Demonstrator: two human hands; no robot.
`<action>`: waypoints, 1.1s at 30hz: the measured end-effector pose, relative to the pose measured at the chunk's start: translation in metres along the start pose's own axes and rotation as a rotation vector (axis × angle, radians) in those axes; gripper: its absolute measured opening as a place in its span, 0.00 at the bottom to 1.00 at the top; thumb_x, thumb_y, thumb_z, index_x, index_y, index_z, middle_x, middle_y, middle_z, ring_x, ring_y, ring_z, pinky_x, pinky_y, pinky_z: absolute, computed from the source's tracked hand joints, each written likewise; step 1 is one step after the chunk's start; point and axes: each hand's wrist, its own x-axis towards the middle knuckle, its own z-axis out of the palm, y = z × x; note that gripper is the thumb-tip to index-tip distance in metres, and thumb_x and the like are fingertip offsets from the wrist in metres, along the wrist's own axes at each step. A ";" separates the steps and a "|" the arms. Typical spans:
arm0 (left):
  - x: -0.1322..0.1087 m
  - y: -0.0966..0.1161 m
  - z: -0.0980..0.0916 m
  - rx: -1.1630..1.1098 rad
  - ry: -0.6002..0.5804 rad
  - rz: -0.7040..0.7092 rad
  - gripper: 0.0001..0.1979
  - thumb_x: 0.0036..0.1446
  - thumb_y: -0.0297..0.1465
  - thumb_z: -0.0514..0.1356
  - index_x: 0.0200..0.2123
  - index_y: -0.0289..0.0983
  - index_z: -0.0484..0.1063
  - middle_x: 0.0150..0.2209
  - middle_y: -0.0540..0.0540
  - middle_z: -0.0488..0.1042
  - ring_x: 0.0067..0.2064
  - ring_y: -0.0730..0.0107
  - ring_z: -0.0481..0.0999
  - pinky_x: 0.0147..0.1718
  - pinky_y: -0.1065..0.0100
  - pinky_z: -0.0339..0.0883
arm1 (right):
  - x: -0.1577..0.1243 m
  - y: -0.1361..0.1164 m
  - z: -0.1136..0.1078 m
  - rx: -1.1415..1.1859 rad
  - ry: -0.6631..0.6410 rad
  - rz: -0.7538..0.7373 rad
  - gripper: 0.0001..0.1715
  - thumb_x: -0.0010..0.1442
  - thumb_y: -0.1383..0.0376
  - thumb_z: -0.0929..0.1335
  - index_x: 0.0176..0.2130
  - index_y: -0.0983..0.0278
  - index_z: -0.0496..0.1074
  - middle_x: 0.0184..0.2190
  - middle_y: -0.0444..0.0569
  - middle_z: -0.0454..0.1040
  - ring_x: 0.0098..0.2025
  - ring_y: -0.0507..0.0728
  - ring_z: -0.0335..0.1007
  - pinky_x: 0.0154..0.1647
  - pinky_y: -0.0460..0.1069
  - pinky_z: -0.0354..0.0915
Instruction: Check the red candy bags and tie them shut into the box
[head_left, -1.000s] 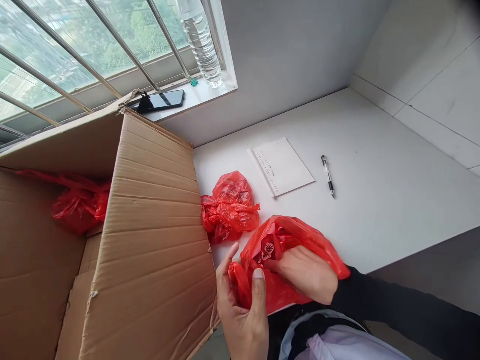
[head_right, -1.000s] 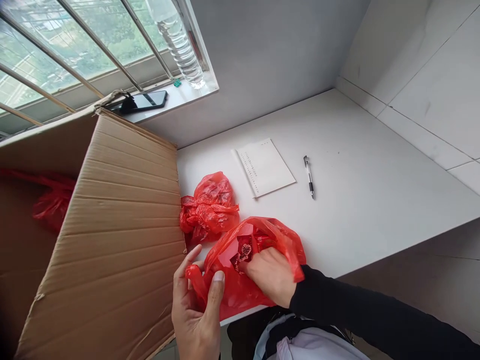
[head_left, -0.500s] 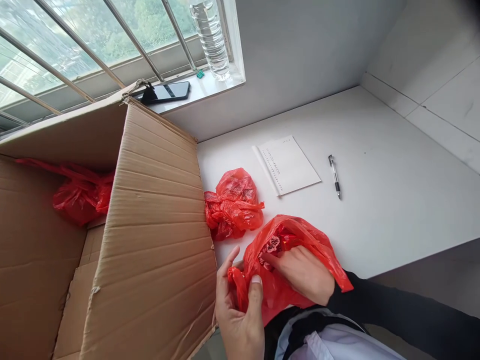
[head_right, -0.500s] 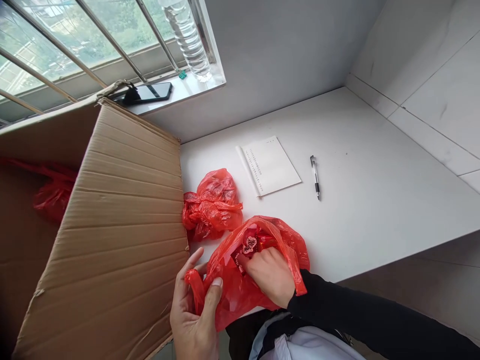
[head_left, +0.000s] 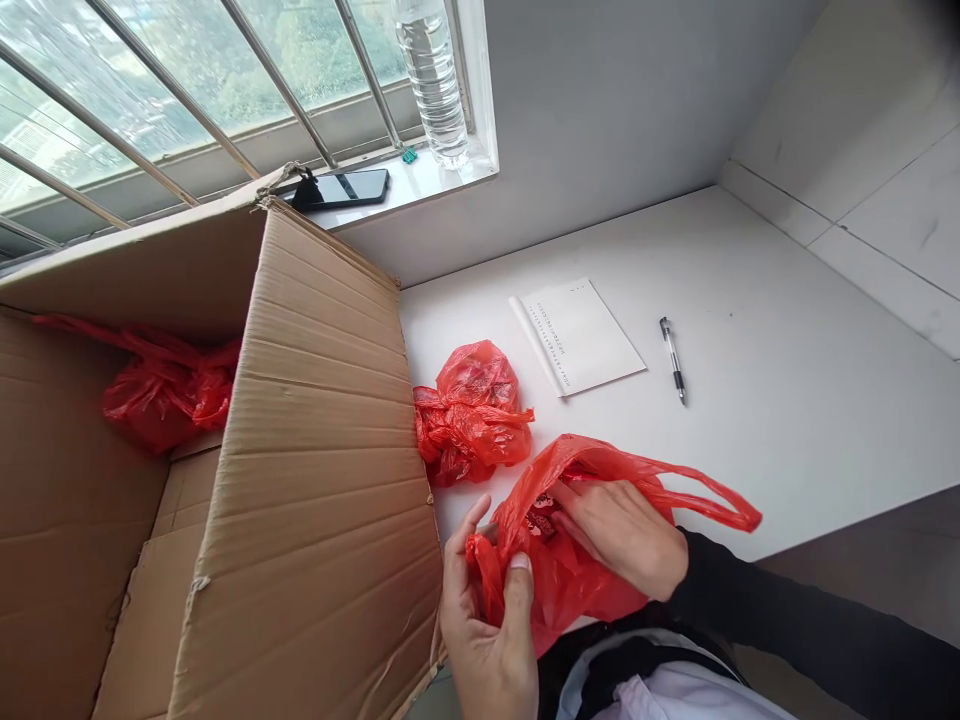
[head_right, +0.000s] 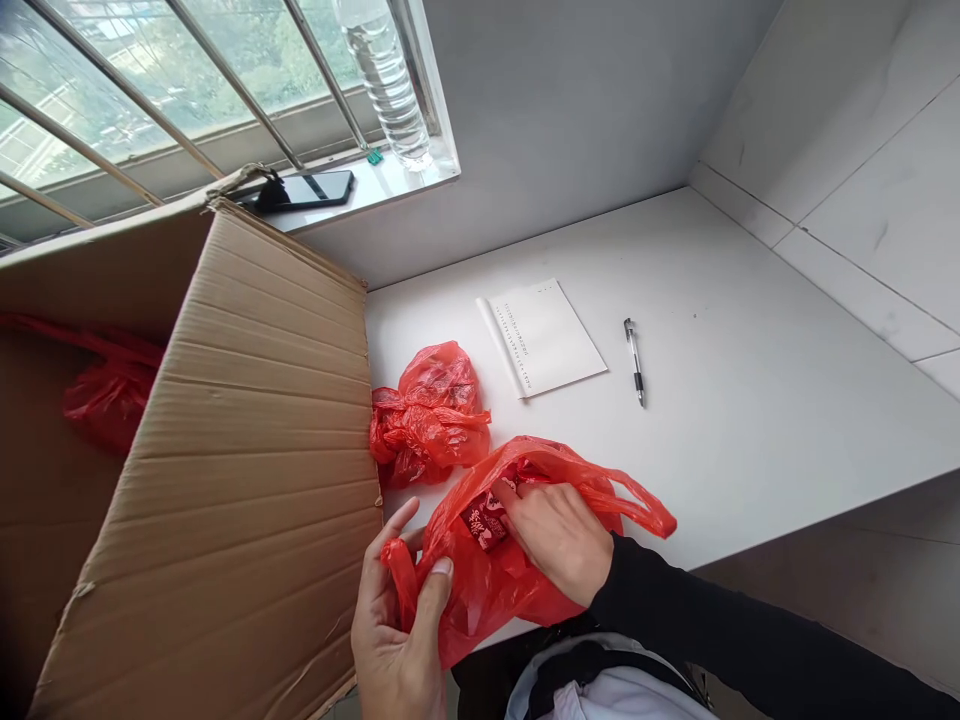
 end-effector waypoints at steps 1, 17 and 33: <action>0.000 0.000 0.000 -0.005 -0.006 -0.004 0.28 0.57 0.39 0.67 0.60 0.43 0.71 0.48 0.44 0.78 0.47 0.63 0.80 0.49 0.67 0.73 | 0.001 0.003 0.002 -0.024 0.001 -0.003 0.18 0.71 0.67 0.60 0.56 0.58 0.69 0.41 0.53 0.80 0.41 0.62 0.78 0.38 0.52 0.61; 0.006 -0.008 -0.005 0.067 -0.109 0.049 0.28 0.59 0.40 0.67 0.61 0.44 0.70 0.54 0.42 0.77 0.53 0.60 0.80 0.50 0.67 0.76 | -0.007 0.028 -0.027 -0.231 -0.049 0.130 0.18 0.72 0.67 0.58 0.54 0.66 0.71 0.39 0.59 0.80 0.39 0.67 0.79 0.33 0.54 0.61; 0.005 0.018 0.017 0.142 -0.180 0.203 0.24 0.62 0.35 0.64 0.61 0.46 0.71 0.58 0.45 0.76 0.57 0.60 0.77 0.52 0.69 0.74 | -0.004 0.038 -0.037 -0.182 -0.013 0.177 0.18 0.70 0.69 0.60 0.54 0.65 0.71 0.37 0.58 0.79 0.38 0.64 0.77 0.37 0.52 0.62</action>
